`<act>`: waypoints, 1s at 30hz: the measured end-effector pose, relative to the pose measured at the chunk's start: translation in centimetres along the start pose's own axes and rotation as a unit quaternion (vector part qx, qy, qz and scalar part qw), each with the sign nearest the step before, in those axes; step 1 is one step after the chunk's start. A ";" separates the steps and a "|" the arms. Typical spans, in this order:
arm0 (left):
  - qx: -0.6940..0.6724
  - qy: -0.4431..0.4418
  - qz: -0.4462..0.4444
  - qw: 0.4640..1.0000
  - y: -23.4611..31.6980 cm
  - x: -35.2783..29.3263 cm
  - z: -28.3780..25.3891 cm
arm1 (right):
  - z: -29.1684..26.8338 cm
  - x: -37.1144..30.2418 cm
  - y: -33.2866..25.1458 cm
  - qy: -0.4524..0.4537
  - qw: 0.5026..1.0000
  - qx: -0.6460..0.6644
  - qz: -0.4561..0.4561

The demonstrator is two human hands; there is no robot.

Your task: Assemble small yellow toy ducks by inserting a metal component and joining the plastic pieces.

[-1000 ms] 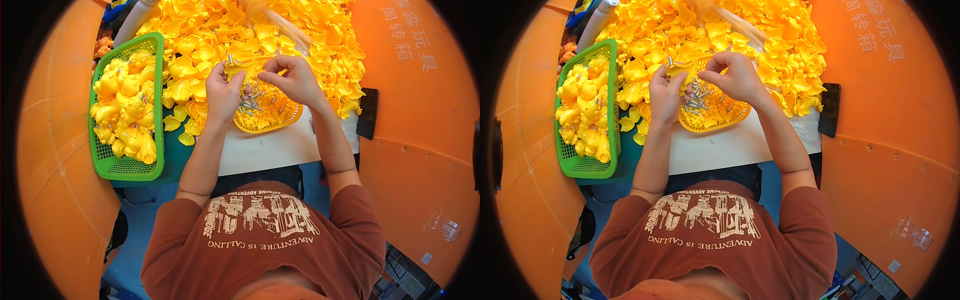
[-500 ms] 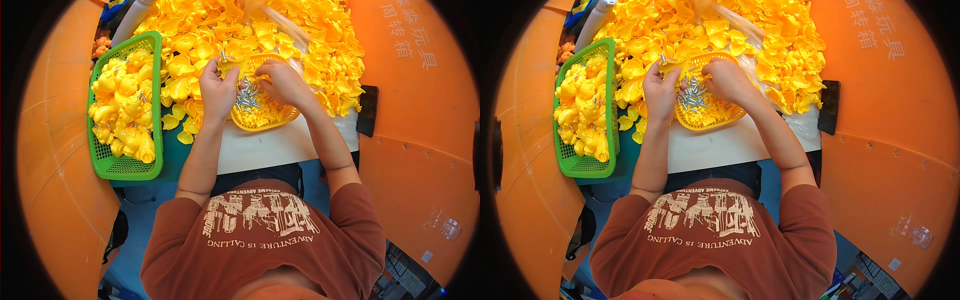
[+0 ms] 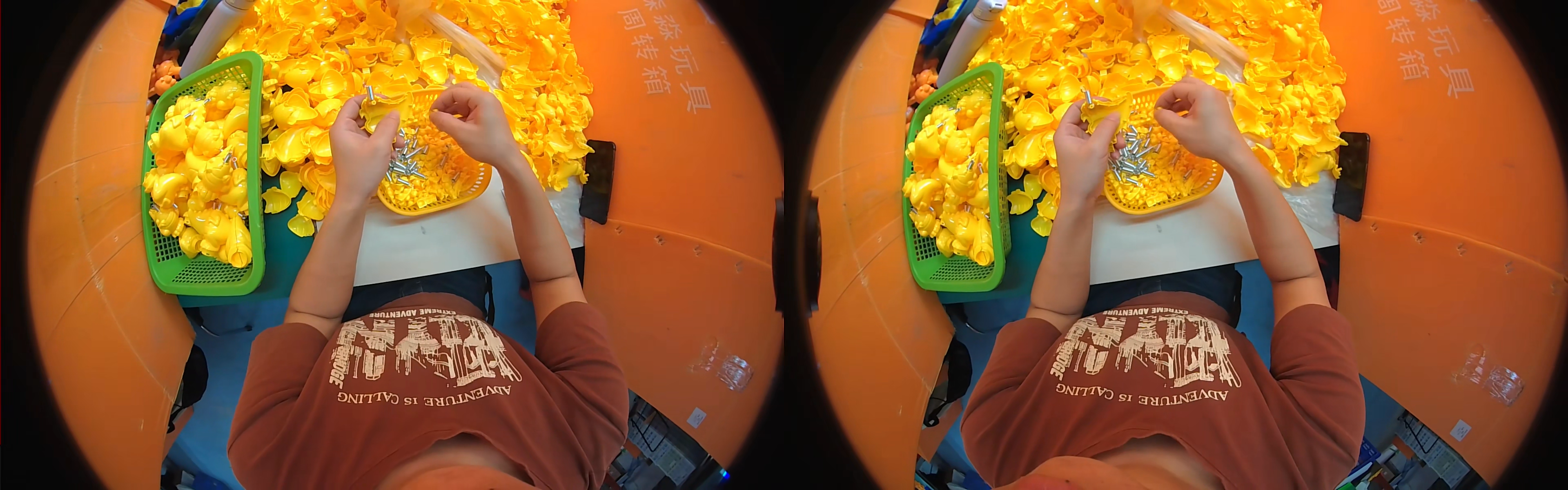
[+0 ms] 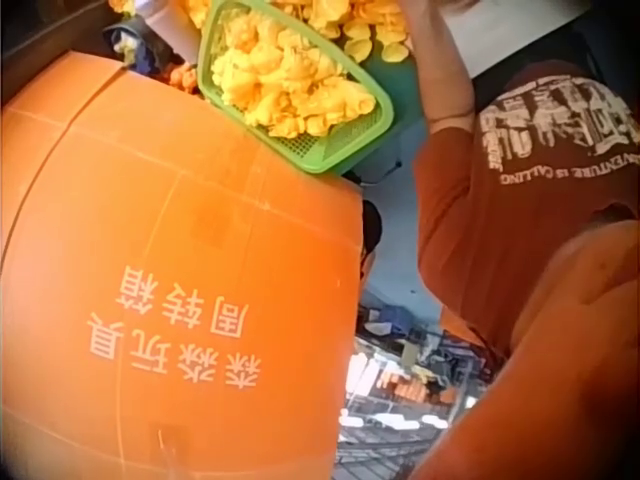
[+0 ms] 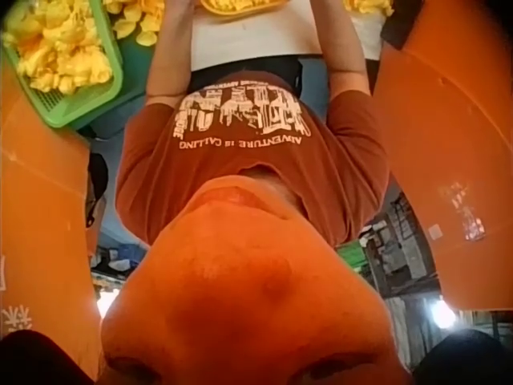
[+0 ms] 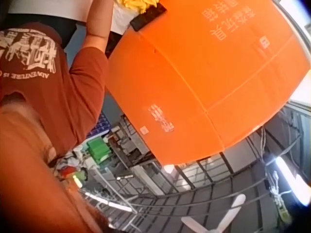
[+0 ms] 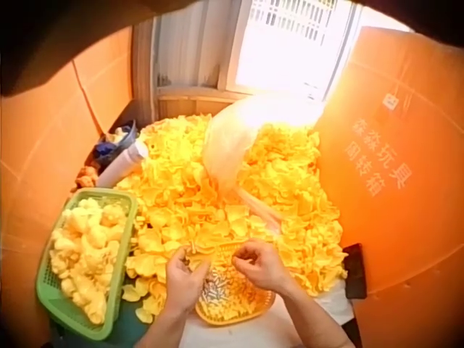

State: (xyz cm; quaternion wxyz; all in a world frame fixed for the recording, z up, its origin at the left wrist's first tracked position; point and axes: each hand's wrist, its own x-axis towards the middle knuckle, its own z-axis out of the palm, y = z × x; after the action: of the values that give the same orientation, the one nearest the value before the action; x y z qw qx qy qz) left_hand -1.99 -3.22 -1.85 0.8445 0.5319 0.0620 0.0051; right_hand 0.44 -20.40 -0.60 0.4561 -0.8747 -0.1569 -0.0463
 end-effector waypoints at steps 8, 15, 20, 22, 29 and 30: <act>0.042 -0.018 0.035 0.998 -0.6 0.2 0.0 | -0.5 -0.8 -1.2 0.043 0.993 0.078 0.080; 0.043 -0.024 0.026 0.998 -0.4 0.0 0.1 | 0.0 -0.3 -4.0 0.048 0.950 0.298 0.075; 0.027 -0.041 0.022 0.999 0.0 -0.2 0.3 | 0.6 0.1 -3.8 0.068 0.950 0.302 0.036; 0.011 -0.050 0.004 0.999 0.3 -0.4 0.2 | 0.8 0.3 -3.8 0.073 0.971 0.227 -0.009; -0.130 -0.125 -0.130 0.975 0.7 -0.7 0.1 | 1.8 1.6 -2.6 0.059 0.966 0.222 -0.117; -0.132 -0.123 -0.130 0.975 0.8 -0.7 0.1 | 1.9 1.6 -2.4 0.057 0.966 0.222 -0.117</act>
State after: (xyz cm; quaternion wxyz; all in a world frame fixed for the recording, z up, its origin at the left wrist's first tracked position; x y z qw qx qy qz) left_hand -2.66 -3.03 -0.96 0.9017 0.4001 0.0246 -0.1617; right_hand 1.03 -17.23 0.56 0.6383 -0.7231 -0.2383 -0.1134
